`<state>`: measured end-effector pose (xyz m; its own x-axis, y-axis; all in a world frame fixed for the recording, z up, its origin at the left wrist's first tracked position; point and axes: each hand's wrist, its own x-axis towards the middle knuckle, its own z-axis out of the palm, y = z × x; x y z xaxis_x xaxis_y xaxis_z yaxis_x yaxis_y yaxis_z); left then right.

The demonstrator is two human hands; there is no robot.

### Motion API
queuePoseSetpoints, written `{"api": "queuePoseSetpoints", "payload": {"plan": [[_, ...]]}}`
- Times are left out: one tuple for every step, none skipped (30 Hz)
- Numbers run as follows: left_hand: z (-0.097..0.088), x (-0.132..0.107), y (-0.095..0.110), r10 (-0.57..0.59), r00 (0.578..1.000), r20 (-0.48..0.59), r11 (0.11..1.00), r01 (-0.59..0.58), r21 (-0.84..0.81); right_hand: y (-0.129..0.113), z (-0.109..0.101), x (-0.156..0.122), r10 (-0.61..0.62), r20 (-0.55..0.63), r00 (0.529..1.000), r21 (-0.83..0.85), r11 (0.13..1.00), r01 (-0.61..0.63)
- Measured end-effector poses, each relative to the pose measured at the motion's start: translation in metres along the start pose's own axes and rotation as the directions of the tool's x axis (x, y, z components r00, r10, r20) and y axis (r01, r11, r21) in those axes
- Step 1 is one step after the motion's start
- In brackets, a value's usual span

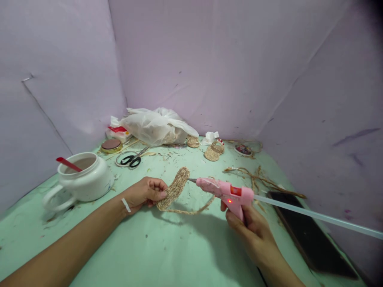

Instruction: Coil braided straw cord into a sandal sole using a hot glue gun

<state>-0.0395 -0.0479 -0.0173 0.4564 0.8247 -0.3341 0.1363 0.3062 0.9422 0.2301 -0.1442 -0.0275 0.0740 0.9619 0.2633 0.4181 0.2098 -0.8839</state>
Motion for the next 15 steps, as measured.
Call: {"api": "queuePoseSetpoints", "payload": {"plan": [[-0.0001, 0.0, -0.0001, -0.002, 1.0, 0.003, 1.0, 0.002, -0.001, 0.0011, -0.0001, -0.0006, -0.001, -0.003, 1.0, 0.01, 1.0, 0.001], [-0.0002, -0.0001, -0.0002, -0.007, 1.0, 0.007, 1.0, 0.007, -0.002, 0.0019, -0.0002, -0.001, 0.001, -0.002, 1.0, 0.018, 1.0, -0.001], [-0.0003, 0.0, -0.0003, -0.012, 1.0, 0.01, 1.0, 0.012, -0.004, 0.0023, -0.0003, -0.0013, 0.004, 0.0, 1.0, 0.023, 1.0, -0.004], [-0.0005, 0.0001, -0.0004, -0.013, 1.0, 0.01, 1.0, 0.013, -0.005, 0.0023, -0.0004, -0.0014, 0.007, -0.002, 1.0, 0.024, 1.0, -0.007], [-0.0006, 0.0002, -0.0005, -0.013, 1.0, 0.011, 1.0, 0.013, -0.005, 0.002, -0.0005, -0.0013, 0.009, -0.004, 1.0, 0.02, 1.0, -0.009], [-0.0009, 0.0003, -0.0006, -0.014, 1.0, 0.012, 1.0, 0.014, -0.005, 0.0014, -0.0005, -0.001, 0.01, -0.012, 1.0, 0.014, 1.0, -0.01], [-0.0011, 0.0005, -0.0007, -0.014, 1.0, 0.013, 1.0, 0.014, -0.004, 0.0007, -0.0006, -0.0006, 0.009, -0.021, 1.0, 0.01, 1.0, -0.009], [-0.0013, 0.0006, -0.0008, -0.014, 1.0, 0.015, 1.0, 0.014, -0.004, -0.0001, -0.0007, -0.0002, 0.009, -0.032, 0.999, 0.009, 1.0, -0.008], [-0.0015, 0.0007, -0.001, -0.014, 1.0, 0.017, 1.0, 0.014, -0.003, -0.0007, -0.0007, 0.0001, 0.008, -0.036, 0.999, 0.011, 1.0, -0.008], [-0.0017, 0.0008, -0.0012, -0.014, 1.0, 0.018, 1.0, 0.014, -0.003, -0.0012, -0.0006, 0.0004, 0.009, -0.036, 0.999, 0.016, 1.0, -0.008], [-0.0017, 0.0008, -0.0013, -0.014, 1.0, 0.02, 1.0, 0.014, -0.002, -0.0015, -0.0005, 0.0006, 0.008, -0.033, 0.999, 0.023, 1.0, -0.008], [-0.0017, 0.0006, -0.0014, -0.015, 1.0, 0.02, 1.0, 0.015, -0.001, -0.0016, -0.0004, 0.0007, 0.009, -0.033, 0.999, 0.034, 0.999, -0.008], [-0.0015, 0.0004, -0.0012, -0.016, 1.0, 0.02, 1.0, 0.016, 0.0, -0.0016, -0.0002, 0.0008, 0.013, -0.029, 0.999, 0.046, 0.999, -0.012], [-0.0013, 0.0002, -0.001, -0.017, 1.0, 0.017, 1.0, 0.017, 0.002, -0.0015, 0.0, 0.001, 0.018, -0.03, 0.999, 0.055, 0.998, -0.016], [-0.001, -0.0001, -0.0006, -0.019, 1.0, 0.015, 1.0, 0.019, 0.004, -0.0015, 0.0001, 0.0012, 0.022, -0.031, 0.999, 0.063, 0.998, -0.02]]}}
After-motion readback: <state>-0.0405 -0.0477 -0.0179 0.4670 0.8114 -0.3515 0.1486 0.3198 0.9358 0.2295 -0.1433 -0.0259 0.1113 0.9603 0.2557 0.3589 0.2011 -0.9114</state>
